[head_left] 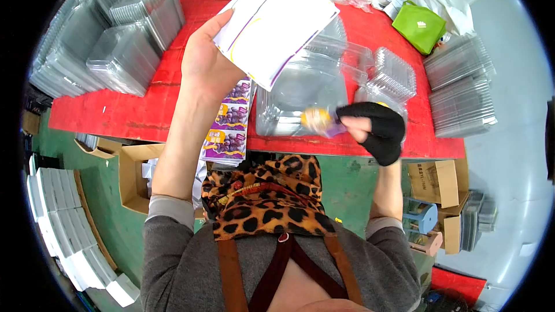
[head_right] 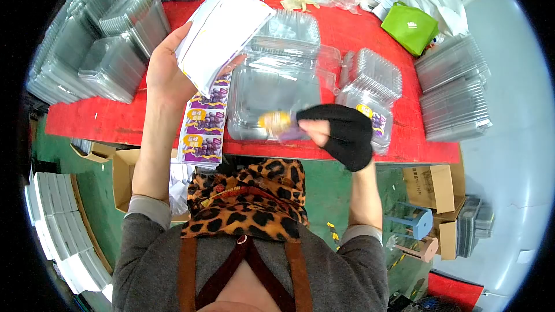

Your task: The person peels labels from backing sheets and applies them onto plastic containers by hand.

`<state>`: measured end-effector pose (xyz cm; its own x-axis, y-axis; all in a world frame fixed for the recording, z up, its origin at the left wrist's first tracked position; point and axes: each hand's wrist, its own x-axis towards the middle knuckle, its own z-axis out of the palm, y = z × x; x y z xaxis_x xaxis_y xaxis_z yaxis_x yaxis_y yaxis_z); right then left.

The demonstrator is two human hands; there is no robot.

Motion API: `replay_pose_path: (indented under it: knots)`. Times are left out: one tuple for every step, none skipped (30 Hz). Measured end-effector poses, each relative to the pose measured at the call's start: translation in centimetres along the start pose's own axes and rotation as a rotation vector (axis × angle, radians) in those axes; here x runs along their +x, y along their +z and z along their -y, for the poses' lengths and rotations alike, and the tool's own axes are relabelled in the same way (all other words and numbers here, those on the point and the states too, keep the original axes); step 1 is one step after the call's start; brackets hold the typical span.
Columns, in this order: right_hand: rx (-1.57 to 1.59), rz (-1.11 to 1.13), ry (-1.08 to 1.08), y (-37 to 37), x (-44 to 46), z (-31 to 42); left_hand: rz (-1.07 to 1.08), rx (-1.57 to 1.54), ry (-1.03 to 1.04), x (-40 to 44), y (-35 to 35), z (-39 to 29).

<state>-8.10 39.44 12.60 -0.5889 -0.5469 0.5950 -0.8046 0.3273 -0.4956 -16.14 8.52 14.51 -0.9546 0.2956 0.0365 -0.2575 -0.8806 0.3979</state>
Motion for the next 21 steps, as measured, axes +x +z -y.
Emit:
replay_pose_path:
  knots:
    - [-0.273, -0.052, -0.030, 1.1, 0.0, -0.1, 0.004, -0.030, -0.006, 0.0, 0.2, 0.1]
    - [-0.337, -0.074, -0.034, 2.2, -0.1, -0.6, 0.067, -0.095, -0.027, 0.0, -0.4, 0.0]
    - [-0.403, -0.098, -0.039, 3.2, -0.1, -1.2, 0.009, -0.056, -0.010, -0.2, 0.1, 0.3]
    - [-0.432, -0.105, -0.040, 4.0, -0.2, -1.7, -0.047, -0.017, 0.010, -0.4, 0.9, 0.6]
    - [-0.456, -0.093, -0.072, 4.2, -0.2, -2.2, -0.103, 0.024, 0.031, -0.6, 1.4, 0.7]
    - [-0.477, -0.080, -0.104, 4.5, 0.0, -2.8, -0.108, 0.018, 0.027, -0.6, 1.4, 0.7]
    - [-0.498, -0.069, -0.136, 4.7, 0.2, -3.2, -0.113, 0.014, 0.024, -0.6, 1.4, 0.7]
    - [-0.491, -0.072, -0.151, 4.9, 0.5, -3.4, -0.117, 0.009, 0.019, -0.6, 1.3, 0.7]
    - [-0.476, -0.055, -0.146, 5.0, 0.7, -3.6, -0.116, 0.016, 0.019, -0.6, 1.2, 0.6]
    - [-0.462, -0.037, -0.141, 5.0, 0.9, -3.8, -0.113, 0.021, 0.017, -0.6, 0.9, 0.6]
    - [-0.450, -0.019, -0.136, 5.0, 1.1, -4.0, -0.109, 0.026, 0.016, -0.5, 0.8, 0.6]
    - [-0.447, -0.029, -0.145, 5.2, 1.1, -4.4, -0.116, 0.026, 0.014, -0.4, 0.9, 0.6]
    - [-0.440, -0.010, -0.135, 5.2, 1.1, -4.5, -0.123, 0.025, 0.013, -0.5, 1.0, 0.7]
    - [-0.432, 0.009, -0.125, 5.3, 1.1, -4.5, -0.132, 0.024, 0.013, -0.5, 1.0, 0.6]
    - [-0.423, 0.030, -0.115, 5.3, 1.1, -4.4, -0.124, 0.016, 0.012, -0.5, 0.9, 0.6]
    - [-0.402, 0.067, -0.053, 5.4, 1.1, -4.4, -0.116, 0.008, 0.012, -0.4, 0.7, 0.5]
    - [-0.381, 0.106, 0.009, 5.4, 1.0, -4.3, -0.109, -0.001, 0.012, -0.4, 0.6, 0.6]
    - [-0.359, 0.144, 0.071, 5.5, 1.1, -4.0, -0.108, -0.003, 0.012, -0.5, 0.5, 0.6]
    - [-0.352, 0.180, 0.100, 5.4, 1.1, -3.4, -0.107, -0.005, 0.013, -0.5, 0.4, 0.7]
    - [-0.346, 0.214, 0.130, 5.3, 1.3, -2.6, -0.105, -0.006, 0.012, -0.5, 0.5, 0.8]
    - [-0.342, 0.246, 0.160, 5.3, 1.5, -2.1, -0.107, 0.002, 0.015, -0.5, 0.5, 0.8]
